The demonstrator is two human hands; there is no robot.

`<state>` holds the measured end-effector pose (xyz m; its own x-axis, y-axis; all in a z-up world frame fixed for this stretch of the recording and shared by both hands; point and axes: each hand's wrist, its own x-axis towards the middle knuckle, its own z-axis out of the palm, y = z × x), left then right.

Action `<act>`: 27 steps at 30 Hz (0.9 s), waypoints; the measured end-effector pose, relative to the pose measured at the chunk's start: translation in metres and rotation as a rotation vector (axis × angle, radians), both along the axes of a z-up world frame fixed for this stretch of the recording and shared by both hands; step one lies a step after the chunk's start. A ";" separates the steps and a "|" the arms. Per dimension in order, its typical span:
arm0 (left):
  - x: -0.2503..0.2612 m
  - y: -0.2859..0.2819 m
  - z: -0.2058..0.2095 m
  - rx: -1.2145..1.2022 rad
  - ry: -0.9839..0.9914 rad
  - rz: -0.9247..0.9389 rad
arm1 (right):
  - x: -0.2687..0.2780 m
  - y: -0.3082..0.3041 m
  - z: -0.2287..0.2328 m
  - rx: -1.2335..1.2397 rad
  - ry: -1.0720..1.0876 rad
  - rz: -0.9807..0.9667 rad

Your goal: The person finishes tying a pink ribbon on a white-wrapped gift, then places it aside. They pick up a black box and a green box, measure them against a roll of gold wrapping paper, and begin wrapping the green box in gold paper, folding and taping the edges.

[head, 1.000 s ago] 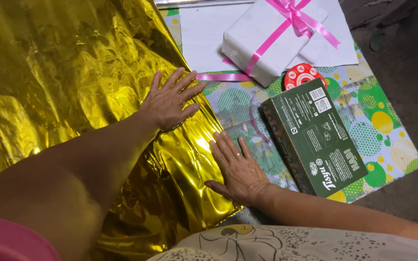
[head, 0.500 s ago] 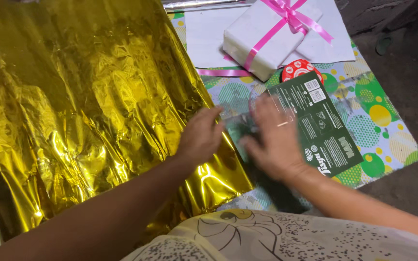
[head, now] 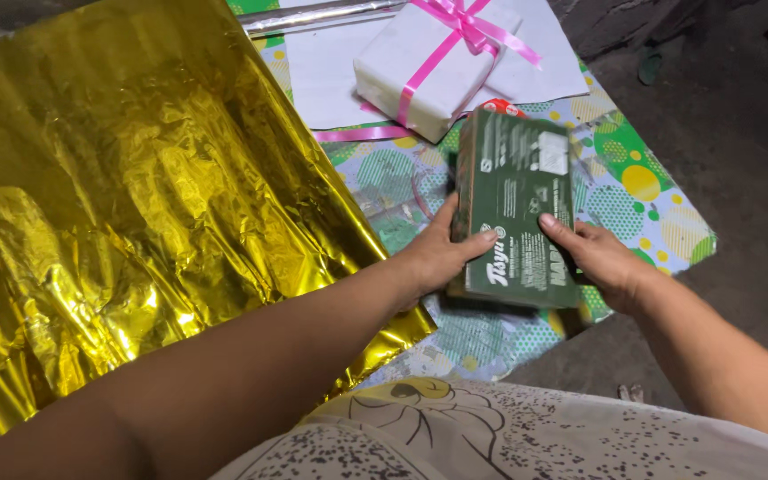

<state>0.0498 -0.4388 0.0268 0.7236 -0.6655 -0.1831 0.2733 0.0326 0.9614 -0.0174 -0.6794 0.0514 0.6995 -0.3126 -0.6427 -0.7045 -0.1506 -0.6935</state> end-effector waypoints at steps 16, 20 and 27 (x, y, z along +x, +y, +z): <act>-0.051 0.183 0.024 -0.200 0.337 0.798 | 0.048 0.139 -0.045 -0.445 -0.135 0.643; -0.065 0.179 0.007 -0.147 0.369 0.799 | 0.046 0.150 -0.045 -0.709 0.021 0.851; -0.067 0.172 -0.003 0.657 0.277 0.689 | 0.049 0.150 -0.054 -0.692 0.021 0.918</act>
